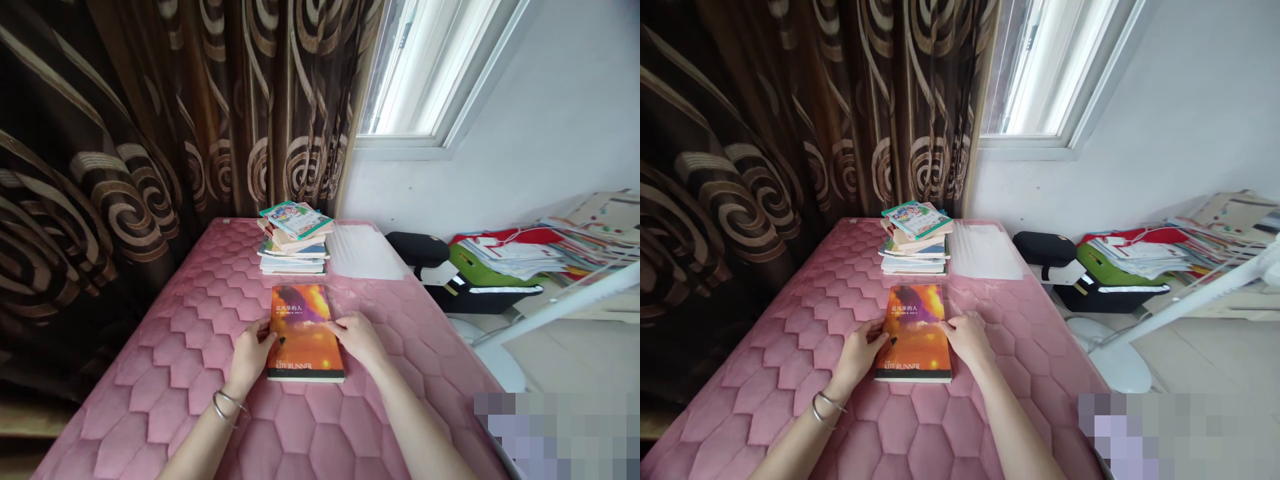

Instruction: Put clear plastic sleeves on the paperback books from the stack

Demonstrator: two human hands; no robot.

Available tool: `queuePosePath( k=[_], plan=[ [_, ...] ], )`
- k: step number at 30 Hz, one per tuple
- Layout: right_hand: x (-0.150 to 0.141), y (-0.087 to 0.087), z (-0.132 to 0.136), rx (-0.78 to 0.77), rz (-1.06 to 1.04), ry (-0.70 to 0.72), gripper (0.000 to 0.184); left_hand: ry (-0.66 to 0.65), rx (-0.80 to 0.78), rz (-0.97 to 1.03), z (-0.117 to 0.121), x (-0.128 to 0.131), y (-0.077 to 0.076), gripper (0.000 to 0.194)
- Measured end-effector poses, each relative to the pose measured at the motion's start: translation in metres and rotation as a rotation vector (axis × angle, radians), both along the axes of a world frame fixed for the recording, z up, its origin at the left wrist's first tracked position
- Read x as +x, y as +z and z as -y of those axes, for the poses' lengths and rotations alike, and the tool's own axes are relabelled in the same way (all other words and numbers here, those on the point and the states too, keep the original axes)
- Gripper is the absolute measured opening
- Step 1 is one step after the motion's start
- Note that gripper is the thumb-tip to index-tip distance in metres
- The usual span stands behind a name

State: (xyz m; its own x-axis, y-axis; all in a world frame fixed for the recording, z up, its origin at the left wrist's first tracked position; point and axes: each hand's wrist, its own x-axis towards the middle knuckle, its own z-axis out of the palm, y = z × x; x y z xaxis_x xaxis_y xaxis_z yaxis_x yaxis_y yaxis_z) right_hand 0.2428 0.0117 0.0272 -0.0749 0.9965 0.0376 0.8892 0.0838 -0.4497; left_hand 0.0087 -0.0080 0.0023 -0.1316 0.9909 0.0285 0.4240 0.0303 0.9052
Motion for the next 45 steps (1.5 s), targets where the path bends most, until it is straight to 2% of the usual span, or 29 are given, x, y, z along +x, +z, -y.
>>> queuePosePath(
  k=[9,13,17,19,22,23,25,27,29,33,41,45],
  plan=[
    [0.004,-0.013,-0.003,0.037,-0.107,-0.005,0.050,0.014,0.033,-0.052,0.000,0.001,-0.004,0.025],
    [0.003,-0.017,-0.006,0.045,-0.091,-0.032,0.046,-0.008,0.100,-0.175,-0.003,-0.001,-0.009,0.029],
    [0.006,-0.016,-0.005,0.017,-0.057,-0.024,0.046,-0.046,0.240,-0.355,-0.004,-0.002,-0.011,0.033],
    [0.005,-0.013,-0.003,0.015,-0.030,-0.027,0.041,-0.100,0.303,-0.491,-0.006,0.004,-0.007,0.040],
    [-0.005,-0.005,0.000,0.133,0.018,-0.051,0.032,-0.295,0.351,-0.693,-0.015,0.020,0.004,0.050],
    [-0.011,-0.003,-0.001,0.190,0.030,-0.015,0.035,-0.354,0.353,-0.746,-0.020,0.027,0.008,0.050],
    [-0.025,-0.001,-0.007,0.265,0.055,0.163,0.043,-0.424,0.344,-0.827,-0.033,0.038,0.014,0.050],
    [-0.037,-0.003,-0.019,0.244,0.095,0.369,0.049,-0.446,0.306,-0.886,-0.048,0.044,0.015,0.052],
    [-0.042,-0.009,-0.033,0.153,0.154,0.430,0.052,-0.443,0.250,-0.911,-0.060,0.044,0.012,0.053],
    [-0.041,-0.021,-0.049,0.020,0.216,0.348,0.061,-0.410,0.191,-0.910,-0.069,0.040,0.001,0.056],
    [-0.048,-0.034,-0.044,0.022,0.208,0.165,0.061,-0.166,0.125,-0.877,-0.064,0.046,-0.003,0.054],
    [-0.050,-0.029,-0.043,0.060,0.217,0.086,0.054,-0.160,0.117,-0.867,-0.064,0.046,-0.002,0.055]
  ],
)
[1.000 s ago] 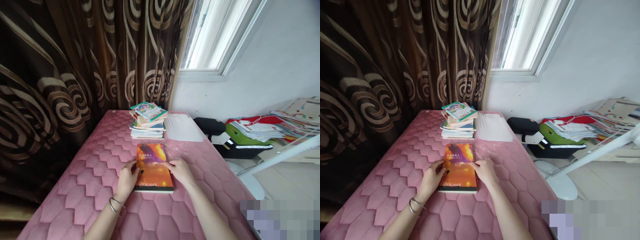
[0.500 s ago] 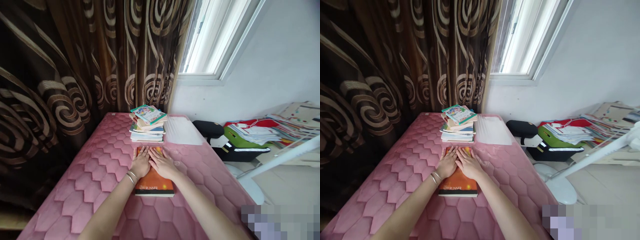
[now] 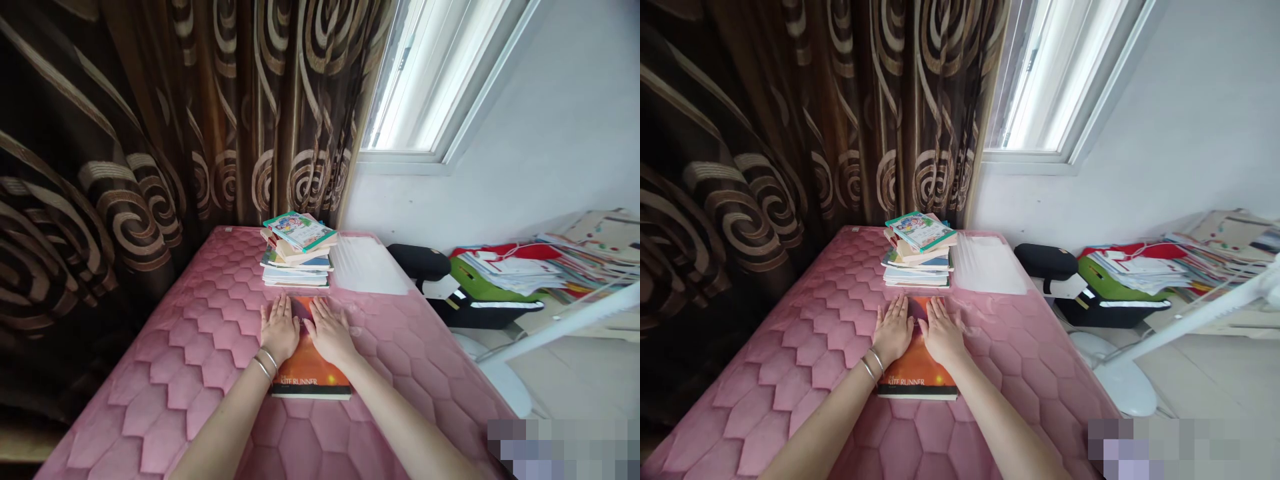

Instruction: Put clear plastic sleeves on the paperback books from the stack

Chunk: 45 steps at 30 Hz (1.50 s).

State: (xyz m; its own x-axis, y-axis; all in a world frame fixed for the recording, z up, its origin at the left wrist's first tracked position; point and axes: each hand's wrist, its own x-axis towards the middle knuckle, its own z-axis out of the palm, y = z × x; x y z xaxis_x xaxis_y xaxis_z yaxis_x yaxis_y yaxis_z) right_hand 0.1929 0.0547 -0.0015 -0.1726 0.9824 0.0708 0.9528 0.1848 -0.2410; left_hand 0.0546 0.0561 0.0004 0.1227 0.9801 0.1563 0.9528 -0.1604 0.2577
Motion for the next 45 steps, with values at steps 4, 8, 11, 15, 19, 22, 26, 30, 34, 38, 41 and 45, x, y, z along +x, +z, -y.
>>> queuePosePath(
  k=[4,8,11,15,19,22,26,30,34,38,41,45],
  plan=[
    [-0.016,0.016,-0.007,0.136,0.011,0.024,0.050,-0.017,-0.026,-0.018,0.001,-0.001,0.001,0.056],
    [-0.035,0.021,-0.029,0.085,0.026,0.077,0.050,-0.051,-0.042,-0.038,0.001,-0.002,0.002,0.058],
    [-0.028,0.018,-0.051,0.031,0.053,-0.091,0.049,-0.032,-0.008,-0.015,0.001,-0.002,-0.001,0.056],
    [0.002,0.014,-0.071,0.004,0.046,-0.203,0.046,-0.028,0.021,-0.009,0.001,-0.003,-0.006,0.056],
    [0.016,0.012,-0.075,-0.006,0.031,-0.181,0.044,-0.010,0.046,-0.023,0.002,-0.002,-0.003,0.053],
    [0.014,0.009,-0.072,0.011,0.036,-0.205,0.043,0.025,0.094,-0.053,-0.005,0.010,0.007,0.047],
    [0.010,0.009,-0.069,0.019,0.042,-0.232,0.043,0.043,0.055,-0.077,-0.032,0.030,0.016,0.042],
    [0.013,0.009,-0.071,0.016,0.032,-0.228,0.043,0.080,-0.006,-0.072,-0.059,0.021,0.015,0.039],
    [0.015,0.007,-0.071,0.026,0.011,-0.237,0.044,0.175,-0.040,-0.072,-0.069,-0.006,0.009,0.035],
    [0.014,0.005,-0.070,0.027,-0.014,-0.252,0.042,0.227,-0.018,-0.083,-0.063,-0.018,0.005,0.036],
    [0.015,0.005,-0.072,0.019,-0.035,-0.256,0.043,0.264,0.004,-0.101,-0.050,-0.027,0.006,0.035],
    [0.021,0.008,-0.065,0.011,-0.066,-0.235,0.041,0.318,0.022,-0.118,-0.011,-0.046,0.010,0.034]
  ],
)
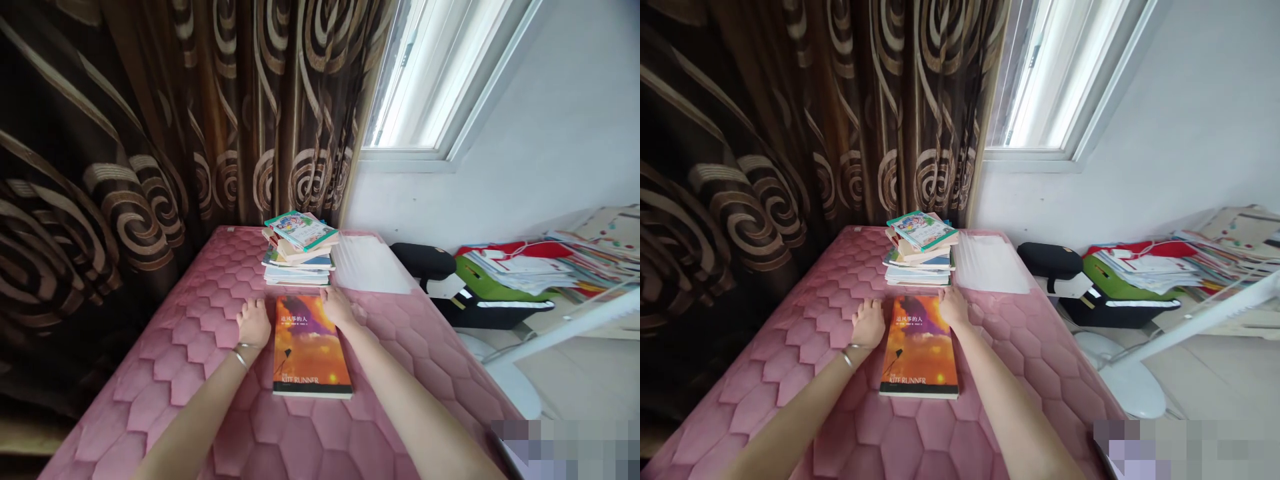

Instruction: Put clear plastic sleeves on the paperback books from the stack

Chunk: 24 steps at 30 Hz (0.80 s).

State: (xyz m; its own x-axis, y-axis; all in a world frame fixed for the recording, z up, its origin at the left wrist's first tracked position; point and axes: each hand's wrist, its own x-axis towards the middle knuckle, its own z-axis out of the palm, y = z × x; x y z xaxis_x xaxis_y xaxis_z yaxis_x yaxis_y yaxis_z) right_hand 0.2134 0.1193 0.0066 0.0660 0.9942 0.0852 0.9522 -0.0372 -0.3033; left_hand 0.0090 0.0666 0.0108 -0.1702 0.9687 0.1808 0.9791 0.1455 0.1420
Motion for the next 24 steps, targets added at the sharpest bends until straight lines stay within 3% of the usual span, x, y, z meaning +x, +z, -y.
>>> queuePosePath(
  k=[3,6,11,18,24],
  plan=[
    [-0.002,-0.001,0.030,0.018,0.002,0.006,0.046,-0.013,-0.034,0.001,0.043,0.000,0.001,0.034],
    [-0.018,-0.005,0.079,0.093,0.064,-0.014,0.060,-0.089,-0.013,-0.061,0.081,0.021,-0.002,0.046],
    [-0.041,-0.014,0.138,0.153,0.152,0.095,0.057,-0.100,0.101,-0.158,0.109,0.050,-0.010,0.062],
    [-0.010,-0.022,0.145,0.048,0.127,0.084,0.057,-0.187,0.077,-0.155,0.108,0.027,-0.016,0.052],
    [0.007,-0.023,0.146,-0.036,0.052,0.157,0.053,-0.216,0.032,-0.134,0.110,0.009,-0.017,0.039]
  ],
)
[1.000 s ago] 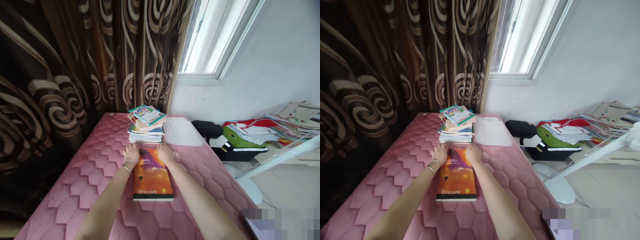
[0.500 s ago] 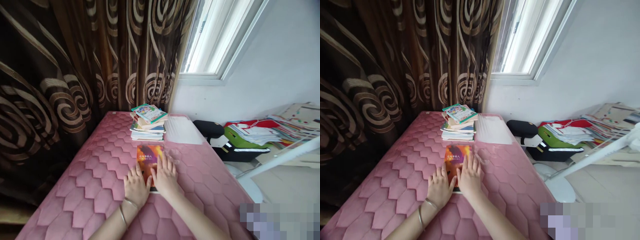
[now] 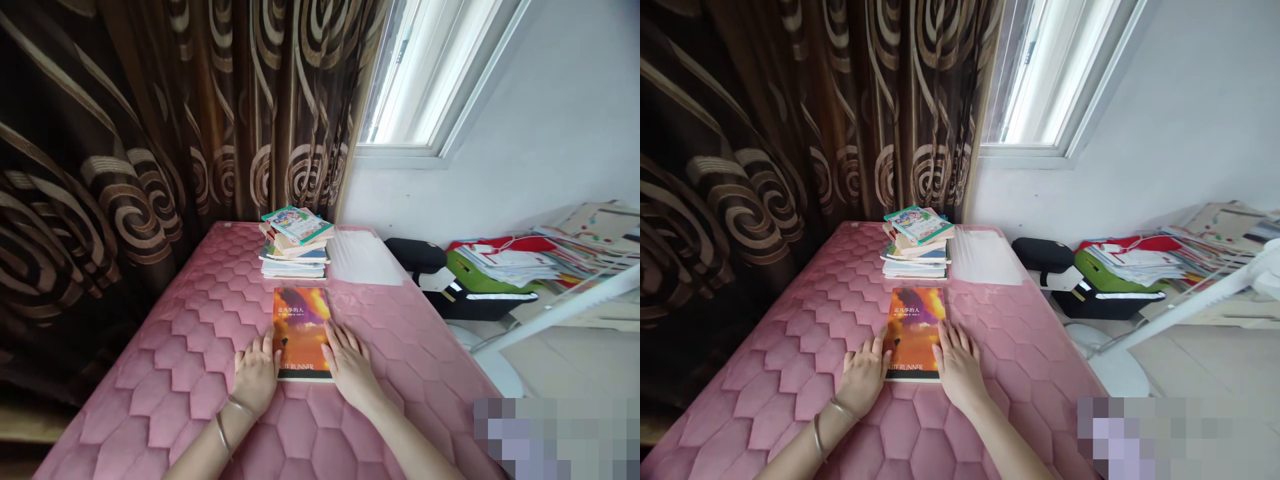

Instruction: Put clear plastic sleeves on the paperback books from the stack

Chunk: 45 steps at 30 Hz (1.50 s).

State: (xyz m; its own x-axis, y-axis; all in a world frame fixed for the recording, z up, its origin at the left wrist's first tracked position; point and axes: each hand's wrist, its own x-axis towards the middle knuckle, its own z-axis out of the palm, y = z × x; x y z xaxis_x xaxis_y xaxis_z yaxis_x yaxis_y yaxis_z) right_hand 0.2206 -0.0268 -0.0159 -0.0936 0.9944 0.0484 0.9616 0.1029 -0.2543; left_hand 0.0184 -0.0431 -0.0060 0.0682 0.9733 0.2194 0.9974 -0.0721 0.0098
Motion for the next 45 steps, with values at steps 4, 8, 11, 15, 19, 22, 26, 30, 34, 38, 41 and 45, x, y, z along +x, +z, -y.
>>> queuePosePath(
  k=[4,8,11,15,19,22,26,30,34,38,41,45],
  plan=[
    [0.009,-0.001,0.000,-0.006,-0.030,0.036,0.051,0.007,-0.030,-0.023,0.000,-0.003,0.004,0.039],
    [0.015,-0.003,0.001,-0.005,-0.062,0.050,0.051,0.006,-0.015,-0.071,0.001,-0.004,0.005,0.040],
    [0.019,-0.007,0.001,0.014,-0.101,0.072,0.049,0.015,0.038,-0.114,0.003,-0.011,0.003,0.040],
    [0.024,-0.004,-0.002,0.106,-0.140,0.065,0.045,0.014,0.191,-0.124,0.012,-0.021,0.004,0.045],
    [0.013,0.023,-0.008,0.240,-0.199,0.208,0.039,-0.249,0.284,0.037,0.026,-0.004,0.007,0.044],
    [-0.012,0.044,-0.016,0.123,-0.247,0.560,0.043,-0.437,0.234,0.094,0.036,0.020,0.001,0.041],
    [-0.043,0.051,-0.033,-0.108,-0.140,0.857,0.047,-0.380,0.109,0.120,0.044,0.037,-0.014,0.040],
    [-0.052,0.045,-0.059,-0.115,-0.067,0.895,0.048,-0.397,0.069,0.138,0.045,0.036,-0.020,0.058],
    [-0.057,0.037,-0.086,-0.021,-0.033,0.849,0.052,-0.437,0.086,0.124,0.044,0.036,-0.021,0.070],
    [-0.067,0.031,-0.115,0.057,0.015,0.747,0.051,-0.415,0.093,0.109,0.044,0.040,-0.024,0.071],
    [-0.073,0.035,-0.136,0.014,0.080,0.621,0.048,-0.403,0.102,0.109,0.043,0.041,-0.027,0.070],
    [-0.073,0.046,-0.130,-0.033,0.107,0.569,0.052,-0.392,0.128,0.120,0.042,0.040,-0.030,0.066]
  ],
)
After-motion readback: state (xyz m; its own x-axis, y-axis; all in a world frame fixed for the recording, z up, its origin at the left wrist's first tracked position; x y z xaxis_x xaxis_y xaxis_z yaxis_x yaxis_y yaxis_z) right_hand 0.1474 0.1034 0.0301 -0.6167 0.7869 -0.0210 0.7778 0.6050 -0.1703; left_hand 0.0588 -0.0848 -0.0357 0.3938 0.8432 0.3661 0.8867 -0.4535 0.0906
